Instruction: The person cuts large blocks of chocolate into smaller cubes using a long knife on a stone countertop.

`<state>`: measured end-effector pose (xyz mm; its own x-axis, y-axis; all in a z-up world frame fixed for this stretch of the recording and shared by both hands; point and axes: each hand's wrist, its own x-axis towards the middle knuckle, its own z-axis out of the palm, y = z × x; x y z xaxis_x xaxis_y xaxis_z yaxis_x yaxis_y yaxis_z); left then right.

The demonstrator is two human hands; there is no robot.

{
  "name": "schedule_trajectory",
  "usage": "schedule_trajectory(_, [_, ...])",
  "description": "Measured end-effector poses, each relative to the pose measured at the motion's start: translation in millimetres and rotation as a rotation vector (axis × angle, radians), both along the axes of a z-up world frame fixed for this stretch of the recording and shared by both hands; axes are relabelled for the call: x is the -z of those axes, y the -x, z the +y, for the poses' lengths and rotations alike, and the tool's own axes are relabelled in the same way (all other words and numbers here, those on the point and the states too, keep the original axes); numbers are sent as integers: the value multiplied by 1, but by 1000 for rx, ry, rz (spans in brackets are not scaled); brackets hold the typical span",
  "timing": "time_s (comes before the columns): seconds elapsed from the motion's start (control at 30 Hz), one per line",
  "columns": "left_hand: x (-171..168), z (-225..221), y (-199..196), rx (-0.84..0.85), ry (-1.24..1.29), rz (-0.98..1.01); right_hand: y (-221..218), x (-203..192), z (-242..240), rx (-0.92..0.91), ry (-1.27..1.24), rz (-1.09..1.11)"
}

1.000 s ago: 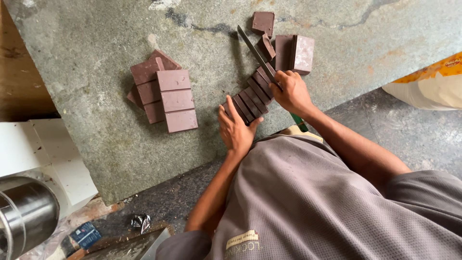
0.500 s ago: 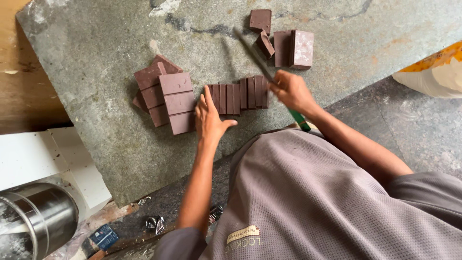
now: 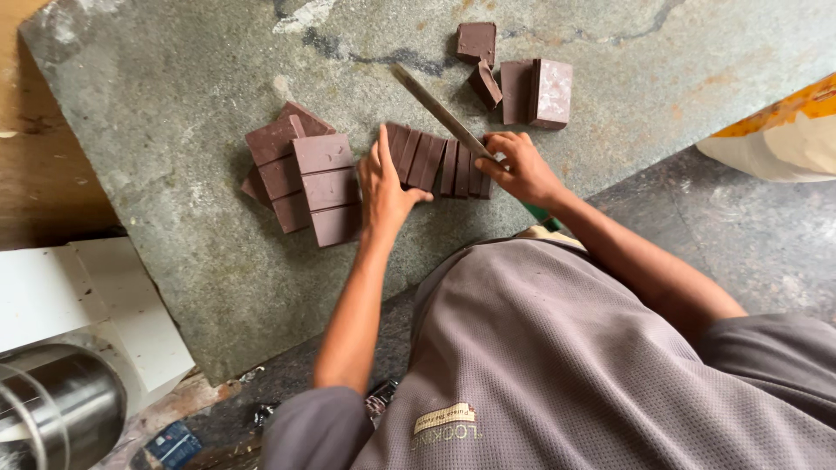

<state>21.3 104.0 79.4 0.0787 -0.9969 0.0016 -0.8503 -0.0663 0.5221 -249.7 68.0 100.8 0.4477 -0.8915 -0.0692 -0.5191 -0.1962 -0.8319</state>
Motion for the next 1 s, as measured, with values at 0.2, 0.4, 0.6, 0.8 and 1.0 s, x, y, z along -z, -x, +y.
schedule_trajectory(0.2, [-3, -55, -12, 250, -48, 45, 0, 10, 10, 107, -75, -37])
schedule_trajectory(0.4, [-35, -39, -12, 225, -197, 0, 13, -5, -2, 209, -180, -86])
schedule_trajectory(0.6, [-36, 57, 24, -57, -84, 96, 32, -7, 11, 221, -55, 91])
schedule_trajectory(0.8, [11, 79, 59, -160, -319, 463, 47, -11, 8, 101, 136, 405])
schedule_trajectory(1.0, [24, 57, 85, -181, -294, 419, 50, -6, -11, -128, 343, 349])
